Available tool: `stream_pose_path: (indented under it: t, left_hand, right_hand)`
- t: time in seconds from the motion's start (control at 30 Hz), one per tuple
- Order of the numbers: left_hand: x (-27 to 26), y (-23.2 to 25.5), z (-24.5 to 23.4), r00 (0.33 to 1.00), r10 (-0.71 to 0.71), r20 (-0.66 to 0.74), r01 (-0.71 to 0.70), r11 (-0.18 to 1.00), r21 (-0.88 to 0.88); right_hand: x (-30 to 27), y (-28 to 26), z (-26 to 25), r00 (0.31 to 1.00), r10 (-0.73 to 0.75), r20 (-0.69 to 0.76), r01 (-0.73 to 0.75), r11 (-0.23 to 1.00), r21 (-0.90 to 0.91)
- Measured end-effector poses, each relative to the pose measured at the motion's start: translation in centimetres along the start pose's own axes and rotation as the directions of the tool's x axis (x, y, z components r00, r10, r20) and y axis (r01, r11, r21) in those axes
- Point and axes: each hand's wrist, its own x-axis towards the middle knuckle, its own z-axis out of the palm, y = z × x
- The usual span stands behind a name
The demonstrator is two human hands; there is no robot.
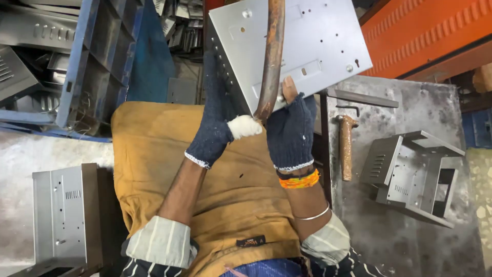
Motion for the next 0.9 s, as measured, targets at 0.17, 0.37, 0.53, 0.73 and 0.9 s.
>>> stream_pose_path:
  t: [0.17, 0.37, 0.53, 0.73, 0.9]
  left_hand:
    - [0.0, -1.1, 0.1, 0.991, 0.128, -0.039, -0.123, 0.987, 0.106]
    - [0.4, -1.0, 0.1, 0.994, 0.093, -0.053, -0.093, 0.996, -0.007]
    - [0.6, -4.6, -0.8, 0.992, 0.118, -0.050, -0.117, 0.993, 0.029]
    - [0.3, -2.5, -0.2, 0.992, 0.109, -0.070, -0.102, 0.989, 0.108]
    - [1.7, -1.7, -0.2, 0.993, 0.094, -0.070, -0.084, 0.987, 0.138]
  right_hand:
    - [0.2, 0.7, -1.7, 0.999, 0.004, -0.047, -0.008, 0.996, -0.087]
    - [-0.6, 0.1, -1.4, 0.789, -0.352, 0.504, 0.555, 0.055, -0.830]
    - [-0.1, 0.1, 0.6, 0.999, 0.010, -0.050, -0.014, 0.997, -0.075]
    - [-0.4, 0.0, 1.6, 0.998, -0.042, -0.041, 0.039, 0.998, -0.054]
    - [-0.6, 0.0, 1.7, 0.997, -0.019, -0.076, 0.014, 0.998, -0.064]
